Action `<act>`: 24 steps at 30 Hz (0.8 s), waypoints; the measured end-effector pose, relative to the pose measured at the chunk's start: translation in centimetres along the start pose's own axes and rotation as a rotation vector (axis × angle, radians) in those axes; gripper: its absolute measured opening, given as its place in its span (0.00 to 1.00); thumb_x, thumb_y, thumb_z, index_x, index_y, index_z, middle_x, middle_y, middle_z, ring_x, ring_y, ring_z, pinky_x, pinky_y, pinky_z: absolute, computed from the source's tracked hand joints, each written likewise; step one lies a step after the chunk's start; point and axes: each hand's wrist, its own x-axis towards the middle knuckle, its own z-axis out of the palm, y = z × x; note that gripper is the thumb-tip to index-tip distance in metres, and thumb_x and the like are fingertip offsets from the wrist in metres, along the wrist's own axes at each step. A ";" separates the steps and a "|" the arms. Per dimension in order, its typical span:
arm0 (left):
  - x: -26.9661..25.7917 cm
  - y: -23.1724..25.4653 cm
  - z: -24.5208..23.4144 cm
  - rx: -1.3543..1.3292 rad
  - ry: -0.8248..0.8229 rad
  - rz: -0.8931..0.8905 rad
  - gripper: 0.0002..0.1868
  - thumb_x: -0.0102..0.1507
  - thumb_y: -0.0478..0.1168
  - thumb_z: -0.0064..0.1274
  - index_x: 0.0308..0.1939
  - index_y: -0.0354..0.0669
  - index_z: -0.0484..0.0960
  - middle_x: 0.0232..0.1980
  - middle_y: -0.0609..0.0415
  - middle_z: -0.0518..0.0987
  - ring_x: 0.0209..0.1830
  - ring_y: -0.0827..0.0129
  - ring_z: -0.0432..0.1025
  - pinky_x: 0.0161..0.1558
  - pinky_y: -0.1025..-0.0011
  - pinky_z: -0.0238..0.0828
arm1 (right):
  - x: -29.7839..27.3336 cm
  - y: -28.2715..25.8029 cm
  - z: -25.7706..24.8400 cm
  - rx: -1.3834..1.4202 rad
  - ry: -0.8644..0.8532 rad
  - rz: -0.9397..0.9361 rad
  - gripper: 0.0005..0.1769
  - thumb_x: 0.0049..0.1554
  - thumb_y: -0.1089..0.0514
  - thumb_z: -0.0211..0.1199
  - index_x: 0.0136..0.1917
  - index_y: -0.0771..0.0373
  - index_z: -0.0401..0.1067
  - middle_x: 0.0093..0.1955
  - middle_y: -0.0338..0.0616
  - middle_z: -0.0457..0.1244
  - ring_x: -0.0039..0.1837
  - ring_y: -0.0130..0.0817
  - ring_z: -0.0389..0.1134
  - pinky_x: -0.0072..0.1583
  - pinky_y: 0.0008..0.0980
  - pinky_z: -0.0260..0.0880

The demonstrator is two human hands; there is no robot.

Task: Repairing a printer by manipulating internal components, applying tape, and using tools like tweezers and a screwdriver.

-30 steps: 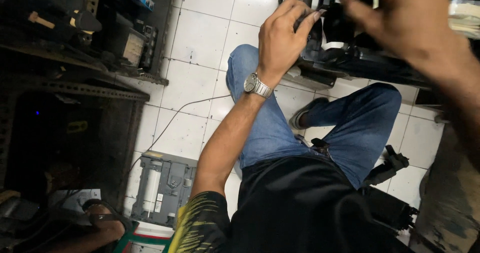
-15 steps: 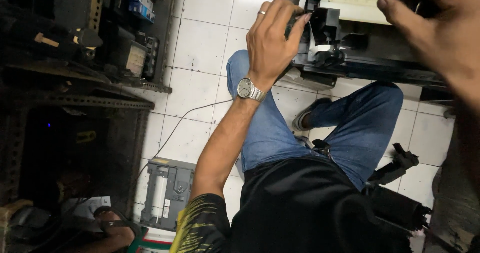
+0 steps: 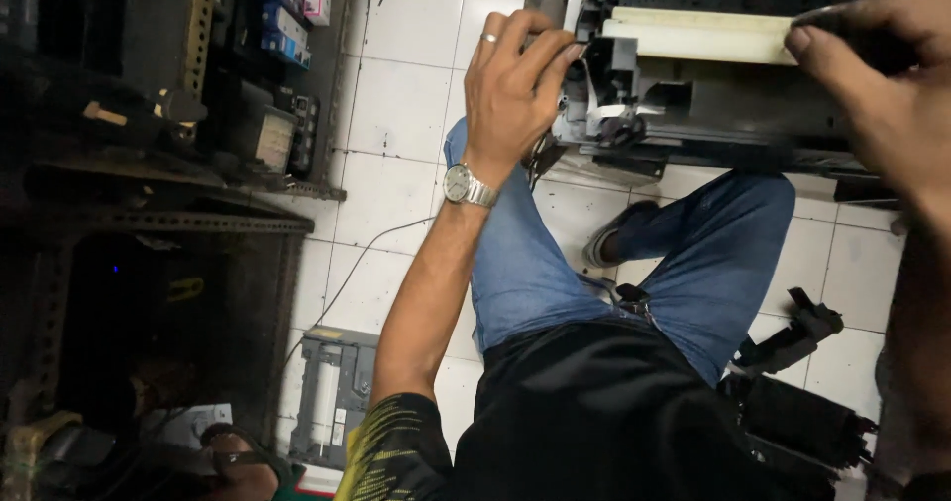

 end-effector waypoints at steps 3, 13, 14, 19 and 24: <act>0.2 -0.2 0.1 -0.009 0.002 0.013 0.04 0.63 0.40 0.58 0.37 0.45 0.85 0.42 0.59 0.74 0.37 0.69 0.62 0.35 0.72 0.61 | -2.1 0.7 -1.4 -0.053 0.009 0.025 0.11 0.86 0.81 0.68 0.69 0.87 0.65 0.63 0.69 0.61 0.58 0.55 0.66 0.64 0.46 0.70; 1.0 -0.2 -1.1 -0.089 -0.162 0.048 0.09 0.58 0.33 0.69 0.37 0.34 0.83 0.43 0.48 0.77 0.43 0.57 0.68 0.48 0.61 0.67 | -17.8 -0.9 -3.9 -0.083 0.728 0.481 0.07 0.83 0.72 0.56 0.70 0.80 0.70 0.66 0.59 0.65 0.62 0.46 0.65 0.71 0.40 0.67; 1.4 0.0 -1.4 -0.119 -0.177 0.066 0.09 0.58 0.33 0.69 0.37 0.34 0.83 0.43 0.48 0.77 0.43 0.57 0.68 0.48 0.61 0.67 | -19.2 0.0 -4.5 -0.106 0.752 0.501 0.07 0.83 0.72 0.56 0.70 0.80 0.70 0.66 0.59 0.65 0.62 0.46 0.65 0.71 0.40 0.67; 3.1 0.7 -3.1 -0.037 -0.396 0.119 0.12 0.58 0.28 0.67 0.41 0.31 0.80 0.46 0.46 0.76 0.48 0.52 0.67 0.52 0.59 0.65 | -24.3 1.5 -7.3 -0.220 0.858 0.629 0.04 0.81 0.74 0.65 0.67 0.76 0.72 0.63 0.56 0.67 0.62 0.40 0.68 0.69 0.35 0.70; 3.3 0.5 -3.0 -0.016 -0.403 0.096 0.10 0.58 0.30 0.69 0.38 0.31 0.83 0.44 0.47 0.78 0.47 0.57 0.68 0.51 0.62 0.66 | -26.1 4.9 -8.7 -0.327 0.794 0.661 0.06 0.78 0.76 0.72 0.63 0.83 0.75 0.54 0.55 0.66 0.51 0.38 0.62 0.56 0.32 0.64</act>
